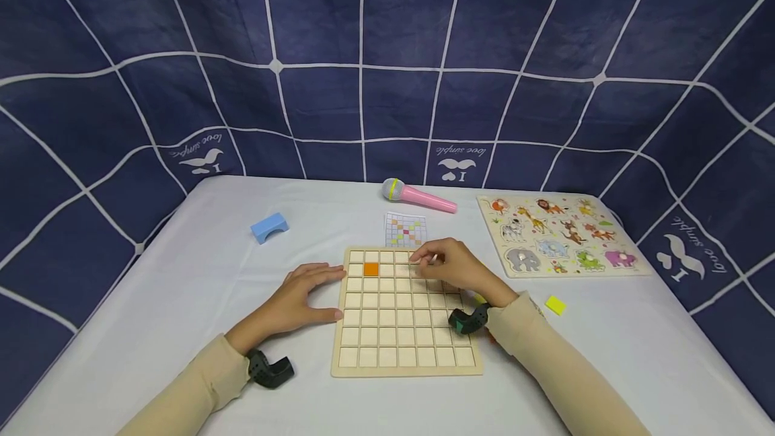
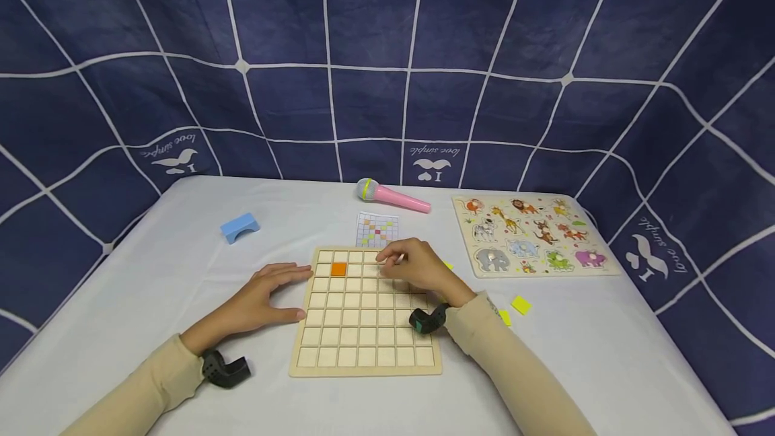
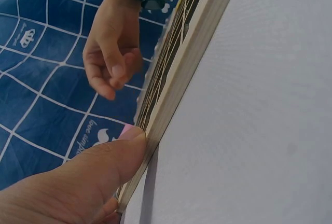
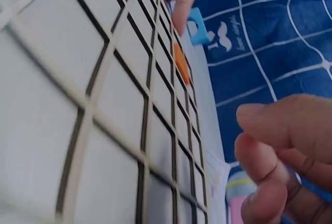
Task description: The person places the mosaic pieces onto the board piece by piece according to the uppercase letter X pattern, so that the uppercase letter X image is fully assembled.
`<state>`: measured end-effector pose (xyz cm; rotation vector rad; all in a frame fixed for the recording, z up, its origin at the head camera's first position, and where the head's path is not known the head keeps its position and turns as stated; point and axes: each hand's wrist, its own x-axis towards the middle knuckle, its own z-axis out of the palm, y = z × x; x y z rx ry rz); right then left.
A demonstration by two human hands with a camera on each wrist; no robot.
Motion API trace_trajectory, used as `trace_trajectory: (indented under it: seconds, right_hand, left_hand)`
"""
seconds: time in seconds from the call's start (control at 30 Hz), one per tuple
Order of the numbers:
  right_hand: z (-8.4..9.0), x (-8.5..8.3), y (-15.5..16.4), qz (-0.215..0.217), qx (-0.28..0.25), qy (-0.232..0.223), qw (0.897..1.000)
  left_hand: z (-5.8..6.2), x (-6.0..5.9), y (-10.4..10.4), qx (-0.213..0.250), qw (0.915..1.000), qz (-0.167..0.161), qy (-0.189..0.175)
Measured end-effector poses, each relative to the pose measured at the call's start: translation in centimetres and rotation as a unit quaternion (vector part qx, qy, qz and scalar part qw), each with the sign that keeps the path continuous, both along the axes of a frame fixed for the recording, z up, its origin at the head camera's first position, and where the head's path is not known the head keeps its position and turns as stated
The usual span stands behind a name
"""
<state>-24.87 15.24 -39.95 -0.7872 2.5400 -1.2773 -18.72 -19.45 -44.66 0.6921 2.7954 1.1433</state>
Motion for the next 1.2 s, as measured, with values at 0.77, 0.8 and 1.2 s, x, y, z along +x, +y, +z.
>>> trace_trajectory:
  seconds: [0.77, 0.8, 1.2]
  right_hand:
    - [1.2, -1.7, 8.7, -0.016, 0.078, 0.053, 0.995]
    - [1.2, -1.9, 8.9, -0.019, 0.082, 0.048, 0.995]
    - [0.7, -2.7, 10.7, -0.01, 0.101, 0.006, 0.995]
  left_hand:
    - [-0.2, -0.1, -0.1, 0.007, 1.0, 0.002, -0.005]
    - [-0.2, -0.1, -0.1, 0.007, 1.0, 0.002, -0.006]
    - [-0.1, -0.1, 0.0, 0.003, 1.0, 0.003, -0.003]
